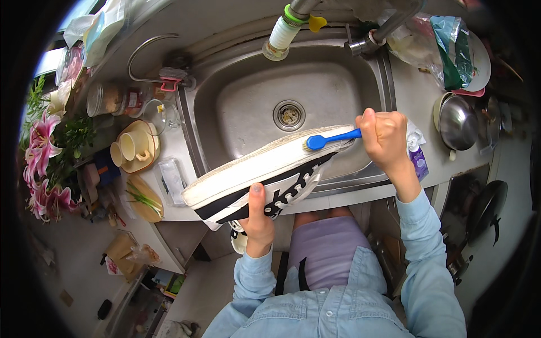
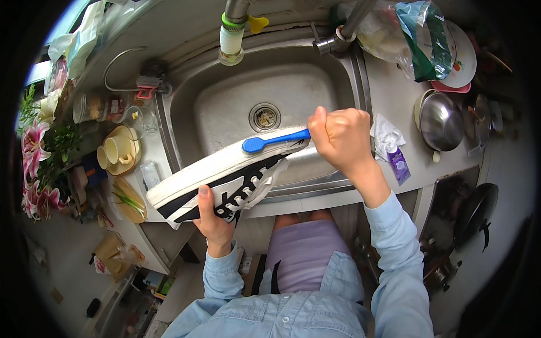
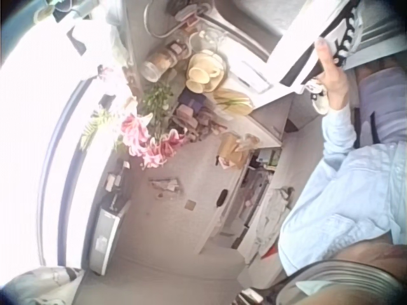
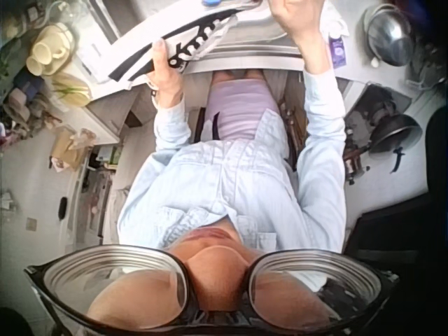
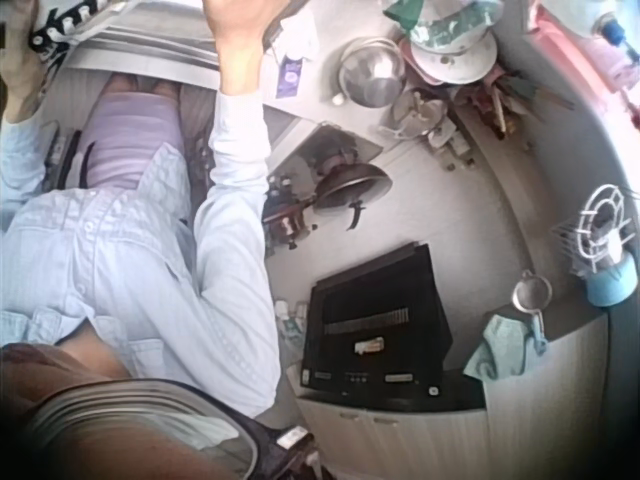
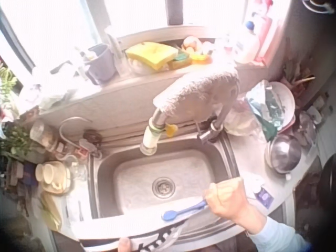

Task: The person scrubs a black and white sneaker with a blue toothbrush over a kitchen sink, rinses it under running water, and applies a purple cleaning paste to the white rubber sole before continuing to scrub the shoe.

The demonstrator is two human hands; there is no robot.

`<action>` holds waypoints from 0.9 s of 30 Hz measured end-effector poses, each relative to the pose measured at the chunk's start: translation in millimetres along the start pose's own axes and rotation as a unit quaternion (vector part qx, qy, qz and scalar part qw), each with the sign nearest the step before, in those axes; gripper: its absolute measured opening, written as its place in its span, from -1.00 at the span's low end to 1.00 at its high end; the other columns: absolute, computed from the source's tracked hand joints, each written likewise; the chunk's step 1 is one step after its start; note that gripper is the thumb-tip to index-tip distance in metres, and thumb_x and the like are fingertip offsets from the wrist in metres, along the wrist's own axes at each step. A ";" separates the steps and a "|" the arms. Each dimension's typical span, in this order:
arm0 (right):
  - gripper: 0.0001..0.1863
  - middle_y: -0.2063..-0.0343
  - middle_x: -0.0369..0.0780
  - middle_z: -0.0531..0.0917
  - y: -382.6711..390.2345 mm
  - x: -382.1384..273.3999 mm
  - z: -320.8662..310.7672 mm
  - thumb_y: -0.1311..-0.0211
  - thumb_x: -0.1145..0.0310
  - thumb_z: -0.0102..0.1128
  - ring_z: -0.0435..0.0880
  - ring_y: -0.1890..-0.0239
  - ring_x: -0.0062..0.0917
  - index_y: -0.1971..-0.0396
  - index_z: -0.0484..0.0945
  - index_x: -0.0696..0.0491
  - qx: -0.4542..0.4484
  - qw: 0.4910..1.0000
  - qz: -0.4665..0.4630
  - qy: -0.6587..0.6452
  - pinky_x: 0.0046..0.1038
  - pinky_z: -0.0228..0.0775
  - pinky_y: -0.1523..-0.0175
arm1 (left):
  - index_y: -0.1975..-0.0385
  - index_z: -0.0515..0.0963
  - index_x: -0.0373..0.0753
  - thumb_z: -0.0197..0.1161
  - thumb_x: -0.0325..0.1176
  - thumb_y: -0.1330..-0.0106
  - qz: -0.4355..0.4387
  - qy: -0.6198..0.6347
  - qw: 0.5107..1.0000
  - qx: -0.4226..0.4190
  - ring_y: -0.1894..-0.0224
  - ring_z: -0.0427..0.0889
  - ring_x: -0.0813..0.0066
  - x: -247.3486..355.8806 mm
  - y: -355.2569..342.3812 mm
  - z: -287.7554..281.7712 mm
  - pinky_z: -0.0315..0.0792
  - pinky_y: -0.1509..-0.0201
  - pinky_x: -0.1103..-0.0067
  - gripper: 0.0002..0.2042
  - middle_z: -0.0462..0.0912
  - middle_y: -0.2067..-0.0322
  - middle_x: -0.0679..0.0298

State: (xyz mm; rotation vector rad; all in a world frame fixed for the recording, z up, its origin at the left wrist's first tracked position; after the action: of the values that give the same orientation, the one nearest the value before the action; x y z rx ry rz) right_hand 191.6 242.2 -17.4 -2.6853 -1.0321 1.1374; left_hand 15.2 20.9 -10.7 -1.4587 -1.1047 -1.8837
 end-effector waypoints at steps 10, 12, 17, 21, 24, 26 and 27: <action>-0.55 0.87 -0.13 0.42 -4.7 1.2 -2.0 -0.33 0.42 0.06 0.48 0.81 -0.26 0.83 0.52 0.14 -0.015 1.000 -0.005 -0.017 -0.27 0.21 0.64 | -0.10 0.48 -0.44 0.22 -0.26 -0.41 0.028 -0.016 0.999 0.012 0.12 0.70 0.36 -6.1 -0.7 -5.1 0.60 0.02 0.48 -0.60 0.65 0.08 0.06; -0.54 0.88 -0.14 0.41 -5.9 8.8 -3.0 -0.32 0.42 0.07 0.45 0.82 -0.25 0.85 0.49 0.13 0.009 0.999 -0.008 -0.030 -0.28 0.20 0.64 | -0.09 0.49 -0.45 0.22 -0.26 -0.41 0.011 -0.005 1.000 0.006 0.13 0.70 0.36 1.7 -2.9 -3.6 0.60 0.03 0.48 -0.60 0.66 0.08 0.06; -0.53 0.87 -0.14 0.38 9.8 29.9 -11.2 -0.33 0.41 0.07 0.44 0.81 -0.24 0.86 0.44 0.11 -0.005 1.000 0.010 -0.003 -0.28 0.17 0.64 | -0.08 0.50 -0.45 0.22 -0.24 -0.42 0.022 -0.025 0.999 0.003 0.13 0.69 0.37 9.6 -5.5 -2.2 0.59 0.02 0.49 -0.60 0.66 0.08 0.07; -0.54 0.88 -0.15 0.35 -6.9 5.3 -1.0 -0.33 0.40 0.07 0.41 0.82 -0.24 0.84 0.44 0.11 0.028 0.999 -0.010 -0.044 -0.28 0.15 0.64 | -0.09 0.49 -0.44 0.21 -0.25 -0.43 0.042 -0.049 0.998 0.009 0.10 0.68 0.38 1.5 -3.2 -4.2 0.58 0.00 0.48 -0.61 0.64 0.07 0.08; -0.55 0.87 -0.15 0.36 -3.3 23.5 -12.9 -0.34 0.41 0.06 0.42 0.82 -0.25 0.82 0.49 0.11 -0.012 1.000 -0.015 0.007 -0.28 0.15 0.65 | -0.10 0.48 -0.45 0.20 -0.24 -0.43 0.008 0.006 1.000 0.001 0.11 0.68 0.37 11.2 -5.5 -2.5 0.58 0.01 0.48 -0.60 0.64 0.07 0.08; -0.55 0.87 -0.14 0.37 3.1 35.1 -18.5 -0.34 0.41 0.05 0.43 0.82 -0.26 0.81 0.51 0.11 -0.021 0.999 -0.001 0.025 -0.28 0.15 0.65 | -0.09 0.48 -0.45 0.20 -0.24 -0.43 -0.005 0.027 1.000 -0.004 0.12 0.68 0.37 15.9 -5.1 -0.6 0.58 0.01 0.48 -0.60 0.65 0.08 0.08; -0.56 0.86 -0.15 0.40 4.6 34.0 -20.5 -0.34 0.41 0.05 0.46 0.81 -0.27 0.80 0.52 0.11 -0.015 1.000 0.018 0.011 -0.28 0.17 0.65 | -0.10 0.48 -0.44 0.20 -0.25 -0.43 -0.020 0.028 0.999 -0.011 0.12 0.69 0.36 14.4 -4.9 -0.4 0.59 0.01 0.48 -0.60 0.65 0.08 0.08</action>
State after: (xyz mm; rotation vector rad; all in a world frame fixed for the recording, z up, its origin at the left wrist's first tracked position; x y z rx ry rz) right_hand 224.8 263.1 -24.9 -2.7446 -1.0098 1.1042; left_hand 6.8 24.3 1.6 -1.3975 -1.0974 -1.9581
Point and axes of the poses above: each hand's wrist, its own y-axis away from the middle knuckle, its own z-axis out of the palm, x = y × z, the point moved 2 cm from there along -y, towards the middle knuckle
